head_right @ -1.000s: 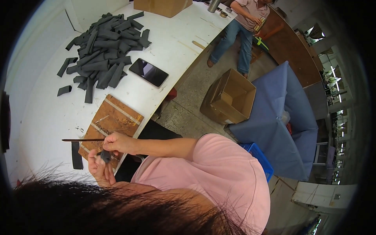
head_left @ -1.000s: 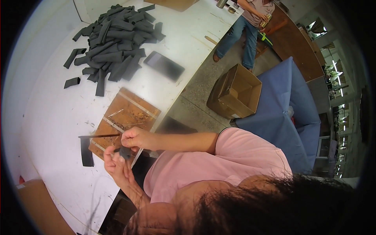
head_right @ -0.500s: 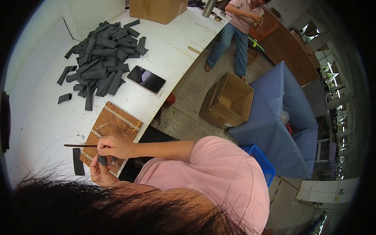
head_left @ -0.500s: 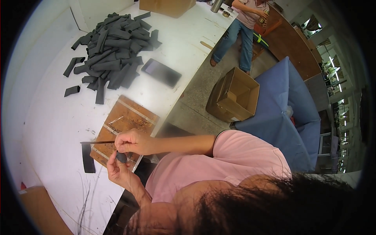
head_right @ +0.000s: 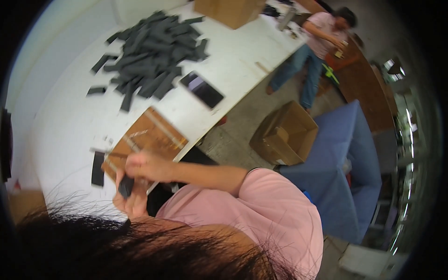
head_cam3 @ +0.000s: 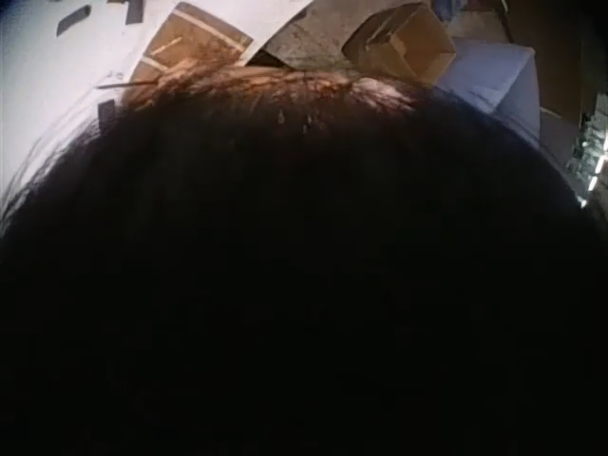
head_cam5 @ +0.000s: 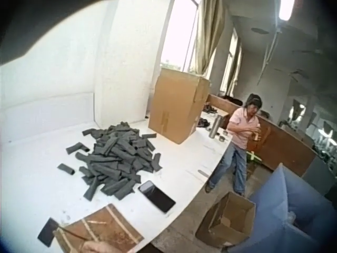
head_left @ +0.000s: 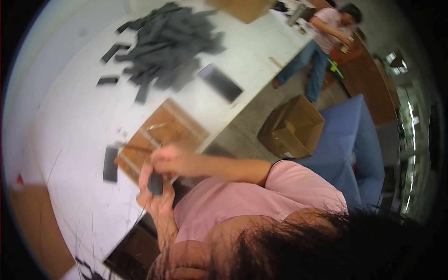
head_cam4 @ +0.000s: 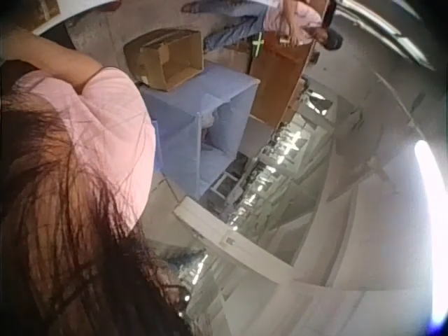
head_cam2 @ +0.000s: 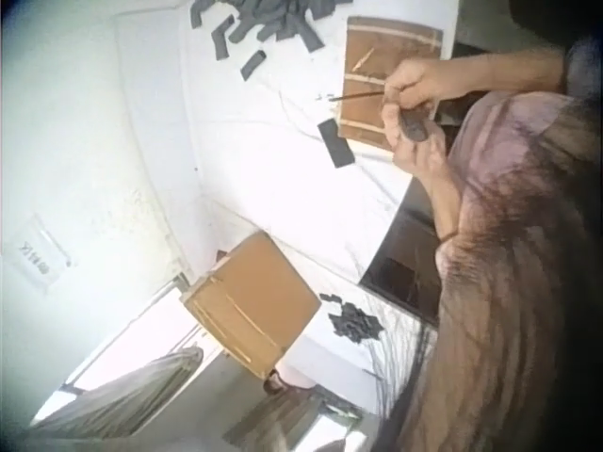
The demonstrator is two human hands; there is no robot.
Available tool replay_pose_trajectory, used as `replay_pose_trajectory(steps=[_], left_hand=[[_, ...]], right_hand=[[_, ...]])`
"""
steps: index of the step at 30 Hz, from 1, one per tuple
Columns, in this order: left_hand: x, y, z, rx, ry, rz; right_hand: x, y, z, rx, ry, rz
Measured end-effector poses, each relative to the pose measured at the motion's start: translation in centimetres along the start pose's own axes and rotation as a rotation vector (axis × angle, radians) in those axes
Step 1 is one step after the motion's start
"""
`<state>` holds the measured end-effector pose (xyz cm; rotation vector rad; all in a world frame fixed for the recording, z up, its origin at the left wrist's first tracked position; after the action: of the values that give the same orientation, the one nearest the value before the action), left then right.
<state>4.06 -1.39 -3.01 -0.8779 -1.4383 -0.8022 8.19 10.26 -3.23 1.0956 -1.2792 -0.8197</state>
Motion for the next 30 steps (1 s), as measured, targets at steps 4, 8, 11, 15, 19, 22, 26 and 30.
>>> replay_pose_trajectory(steps=[4,8,11,15,19,22,26,30], left_hand=[[3.3,-2.2,2.3,0.053,0.626,0.025],[6.1,-4.6,3.7,0.168,0.337,0.02],[3.9,-5.7,4.9,-0.006,0.291,-0.027],[2.2,-4.6,4.4,0.028,0.173,0.145],[3.9,-4.2,4.2,0.303,0.199,0.624],[4.8,-4.1,3.8,0.443,0.184,0.922],[2.6,-3.9,3.7,0.314,0.065,0.713],[2.1,-4.3,4.1,0.279,0.145,0.415]], right_hand=[[-0.5,6.4,2.1,-0.395,-0.041,-0.238],[-0.5,9.8,5.3,-0.299,-0.061,-0.377],[-2.8,6.1,6.9,-0.111,0.026,-0.035],[-3.2,3.4,5.8,-0.054,0.087,0.24],[-3.5,4.5,6.8,-0.074,0.117,0.044],[-3.1,5.3,6.9,-0.12,0.243,-0.007],[-3.6,3.0,6.5,-0.096,0.192,0.052],[-3.5,3.7,7.0,-0.082,0.15,0.006]])
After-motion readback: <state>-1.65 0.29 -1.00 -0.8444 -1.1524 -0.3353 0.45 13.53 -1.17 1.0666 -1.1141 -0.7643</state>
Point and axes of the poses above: each hand's wrist, its own z-axis towards the middle knuckle, its own x-axis out of the palm, y = z × x, the point moved 2 cm from there along z, towards the middle knuckle, and after that the axes turned 15 degrees about y, right-handed, at the moved point
